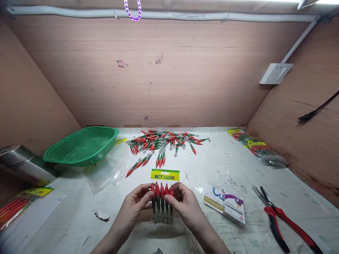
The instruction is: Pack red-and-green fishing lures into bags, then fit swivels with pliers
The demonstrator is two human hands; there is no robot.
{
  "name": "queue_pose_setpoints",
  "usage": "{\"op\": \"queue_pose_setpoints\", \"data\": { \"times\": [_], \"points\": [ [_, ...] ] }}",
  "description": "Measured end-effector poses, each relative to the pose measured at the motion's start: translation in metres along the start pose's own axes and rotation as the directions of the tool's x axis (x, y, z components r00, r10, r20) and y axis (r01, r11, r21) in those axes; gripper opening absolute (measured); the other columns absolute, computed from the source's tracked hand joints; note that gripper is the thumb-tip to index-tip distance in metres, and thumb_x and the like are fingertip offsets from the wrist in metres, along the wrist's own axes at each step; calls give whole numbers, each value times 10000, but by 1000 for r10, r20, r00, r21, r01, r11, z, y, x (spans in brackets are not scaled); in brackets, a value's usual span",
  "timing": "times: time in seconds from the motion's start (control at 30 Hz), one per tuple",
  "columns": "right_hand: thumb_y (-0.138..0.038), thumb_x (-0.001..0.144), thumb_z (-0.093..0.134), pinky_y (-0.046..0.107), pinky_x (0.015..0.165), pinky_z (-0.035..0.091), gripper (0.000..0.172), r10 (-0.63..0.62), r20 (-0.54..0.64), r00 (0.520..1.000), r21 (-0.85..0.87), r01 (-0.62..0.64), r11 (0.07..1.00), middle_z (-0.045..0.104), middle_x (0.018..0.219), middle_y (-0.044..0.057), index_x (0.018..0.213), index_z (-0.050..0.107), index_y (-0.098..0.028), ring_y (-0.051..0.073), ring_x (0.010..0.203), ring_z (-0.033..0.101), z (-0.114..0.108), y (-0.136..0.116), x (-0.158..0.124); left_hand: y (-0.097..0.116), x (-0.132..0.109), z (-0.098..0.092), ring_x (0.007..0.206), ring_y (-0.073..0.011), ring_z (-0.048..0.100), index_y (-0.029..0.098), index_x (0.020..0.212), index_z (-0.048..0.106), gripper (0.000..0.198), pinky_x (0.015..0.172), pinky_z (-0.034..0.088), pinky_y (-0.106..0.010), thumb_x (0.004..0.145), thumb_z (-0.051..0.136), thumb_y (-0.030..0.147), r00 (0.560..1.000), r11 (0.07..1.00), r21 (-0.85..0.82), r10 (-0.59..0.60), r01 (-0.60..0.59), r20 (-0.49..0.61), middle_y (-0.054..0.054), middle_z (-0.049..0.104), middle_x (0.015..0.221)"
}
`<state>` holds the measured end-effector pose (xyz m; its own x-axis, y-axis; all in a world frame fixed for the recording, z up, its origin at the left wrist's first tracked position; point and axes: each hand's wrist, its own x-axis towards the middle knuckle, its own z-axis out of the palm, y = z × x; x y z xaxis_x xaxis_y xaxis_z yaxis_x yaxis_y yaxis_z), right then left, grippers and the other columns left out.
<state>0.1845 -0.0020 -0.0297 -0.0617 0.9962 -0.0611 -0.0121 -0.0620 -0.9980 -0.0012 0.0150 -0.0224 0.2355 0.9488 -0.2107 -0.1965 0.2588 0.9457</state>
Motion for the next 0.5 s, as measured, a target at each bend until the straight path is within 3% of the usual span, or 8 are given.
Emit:
{"op": "queue_pose_setpoints", "data": {
  "times": [0.13,0.23,0.4,0.5],
  "points": [
    [-560,650,822,373,848,514,489,70,29,997,126,-74,989,722,858,50,930,663,-191,232,874,674,3,1,1,-6,0,-4,691,-155,648,141,721,748,471,666,533,-255,520,887,544,998,999,-7,-41,41,-49,-44,743,740],
    [-571,631,830,381,891,506,484,96,44,994,188,-103,977,734,869,54,888,676,-191,233,887,681,7,0,0,-9,0,-5,592,-116,593,126,676,731,507,620,509,-236,480,893,564,996,998,-12,-63,62,-65,-12,686,619],
    [-545,645,837,384,897,500,452,134,69,989,246,-147,958,736,869,47,865,676,-185,232,895,684,8,7,2,-13,0,-3,657,-139,634,132,740,701,517,674,540,-272,550,856,587,994,996,-28,-84,82,-75,-21,704,723],
    [-541,648,836,389,921,484,455,147,75,986,275,-162,948,738,900,52,877,666,-187,236,920,681,8,12,4,-13,0,-1,682,-150,655,140,777,685,556,645,545,-261,507,875,586,989,991,-30,-130,128,-71,-29,718,769]
  ]
}}
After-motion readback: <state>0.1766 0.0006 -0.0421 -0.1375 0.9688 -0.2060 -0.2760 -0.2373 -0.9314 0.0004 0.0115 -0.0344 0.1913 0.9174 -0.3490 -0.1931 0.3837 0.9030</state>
